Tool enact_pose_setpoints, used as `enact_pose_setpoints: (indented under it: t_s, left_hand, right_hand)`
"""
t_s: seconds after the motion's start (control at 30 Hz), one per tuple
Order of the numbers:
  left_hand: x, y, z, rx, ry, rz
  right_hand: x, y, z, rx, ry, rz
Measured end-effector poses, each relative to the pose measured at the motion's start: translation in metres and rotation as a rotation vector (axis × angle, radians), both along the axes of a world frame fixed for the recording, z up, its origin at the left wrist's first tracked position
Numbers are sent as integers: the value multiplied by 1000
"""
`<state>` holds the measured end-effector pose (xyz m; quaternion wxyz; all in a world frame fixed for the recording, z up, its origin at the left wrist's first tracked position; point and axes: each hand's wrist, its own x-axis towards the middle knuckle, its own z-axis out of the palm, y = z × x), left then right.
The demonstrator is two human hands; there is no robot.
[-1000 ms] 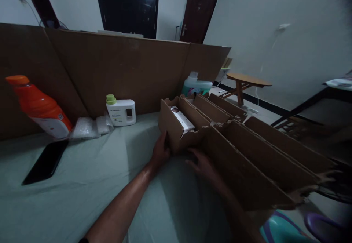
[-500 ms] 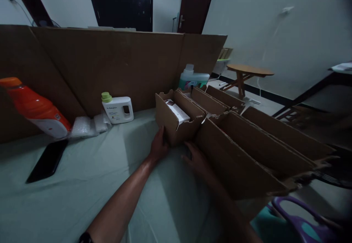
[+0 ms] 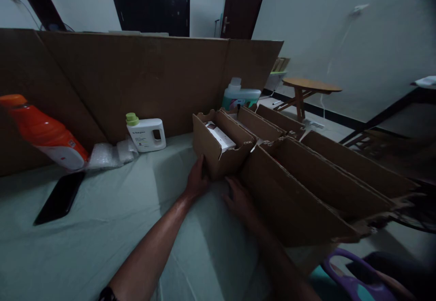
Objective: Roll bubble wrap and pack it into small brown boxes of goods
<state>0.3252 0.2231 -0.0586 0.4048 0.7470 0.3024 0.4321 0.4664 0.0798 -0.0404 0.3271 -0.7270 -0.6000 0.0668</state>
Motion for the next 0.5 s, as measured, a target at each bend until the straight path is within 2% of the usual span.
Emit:
enact_pose_setpoints:
  t_s: [0.27, 0.5]
  left_hand:
    - [3, 0, 0, 12, 34, 26]
    - [2, -1, 2, 26, 50, 35]
  right_hand:
    - [-5, 0, 1, -45, -90, -34]
    - [-11, -2, 9, -145, -273, -29]
